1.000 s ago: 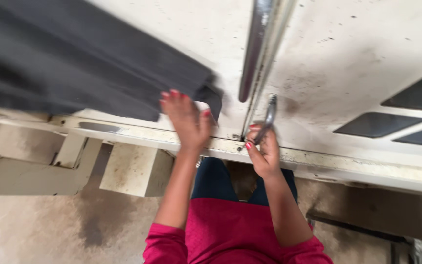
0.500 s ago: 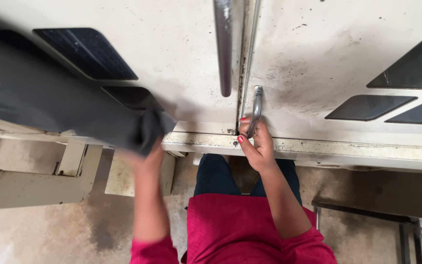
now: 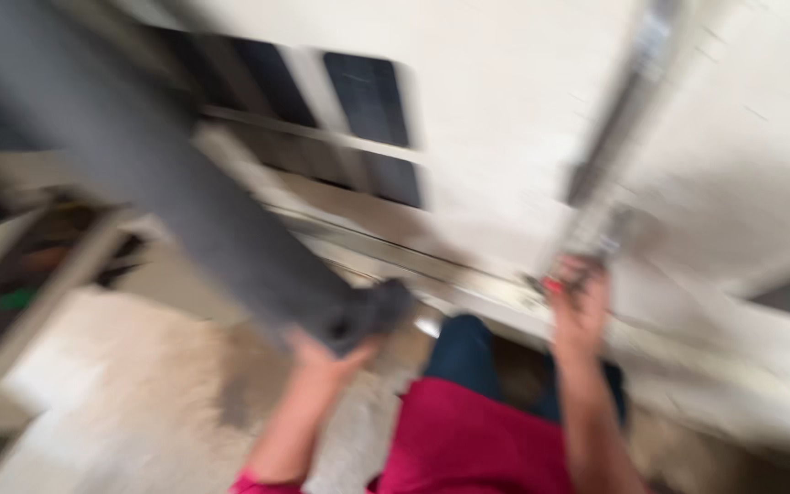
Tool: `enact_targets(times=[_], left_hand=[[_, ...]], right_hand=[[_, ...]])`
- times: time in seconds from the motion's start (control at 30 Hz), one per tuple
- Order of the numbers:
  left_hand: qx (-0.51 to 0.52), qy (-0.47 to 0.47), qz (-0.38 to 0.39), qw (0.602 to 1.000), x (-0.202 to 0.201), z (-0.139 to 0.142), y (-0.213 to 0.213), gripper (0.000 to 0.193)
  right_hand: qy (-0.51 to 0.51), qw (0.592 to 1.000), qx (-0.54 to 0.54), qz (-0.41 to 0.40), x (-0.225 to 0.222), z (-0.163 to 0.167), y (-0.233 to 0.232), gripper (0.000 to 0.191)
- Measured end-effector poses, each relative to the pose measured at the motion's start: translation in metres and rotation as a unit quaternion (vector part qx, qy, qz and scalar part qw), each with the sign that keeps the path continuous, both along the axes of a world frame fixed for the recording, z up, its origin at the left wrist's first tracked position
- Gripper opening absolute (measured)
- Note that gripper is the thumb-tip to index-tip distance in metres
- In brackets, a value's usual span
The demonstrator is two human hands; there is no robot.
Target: The person uses a metal tool to adjust two handles on a white industrial machine. They then open the machine door, place the tool inside, and close the door.
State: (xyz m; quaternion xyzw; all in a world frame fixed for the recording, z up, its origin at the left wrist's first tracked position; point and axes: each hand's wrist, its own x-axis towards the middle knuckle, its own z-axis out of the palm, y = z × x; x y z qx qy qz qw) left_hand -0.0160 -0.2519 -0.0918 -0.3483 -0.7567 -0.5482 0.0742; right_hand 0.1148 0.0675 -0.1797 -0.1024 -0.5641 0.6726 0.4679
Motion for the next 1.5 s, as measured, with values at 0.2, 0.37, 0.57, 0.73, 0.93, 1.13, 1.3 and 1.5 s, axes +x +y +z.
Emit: enact_targets(times=[0.2, 0.37, 0.57, 0.73, 0.93, 1.13, 1.3, 1.5], left_hand=[[-0.083, 0.338, 0.069, 0.935, 0.03, 0.108, 0.053, 0.012], [-0.108, 0.401, 0.009, 0.91, 0.001, 0.14, 0.134, 0.02], [-0.219, 0.398, -0.064, 0.889, -0.026, 0.169, 0.194, 0.023], [-0.246, 0.438, -0.067, 0.862, -0.026, 0.179, 0.2, 0.033], [-0.327, 0.396, -0.038, 0.857, -0.021, 0.187, 0.214, 0.048], [-0.205, 0.378, -0.07, 0.9, 0.001, 0.161, 0.214, 0.012], [-0.09, 0.334, -0.102, 0.933, -0.009, 0.145, 0.202, 0.008], [-0.093, 0.397, -0.071, 0.91, -0.019, 0.161, 0.189, 0.023]], right_hand=[[-0.034, 0.995, 0.087, -0.017, -0.002, 0.032, -0.012, 0.037], [-0.018, 0.994, 0.108, 0.022, 0.005, 0.039, -0.008, 0.042], [-0.024, 0.993, 0.113, 0.022, -0.001, 0.028, 0.0, 0.04], [-0.025, 0.989, 0.141, 0.021, 0.007, 0.037, -0.009, 0.036], [-0.034, 0.989, 0.141, 0.029, 0.014, 0.051, -0.015, 0.036], [-0.044, 0.989, 0.137, 0.032, 0.018, 0.053, -0.016, 0.037], [-0.047, 0.987, 0.147, 0.04, 0.022, 0.05, -0.015, 0.04], [-0.047, 0.986, 0.153, 0.05, 0.024, 0.052, -0.012, 0.041]])
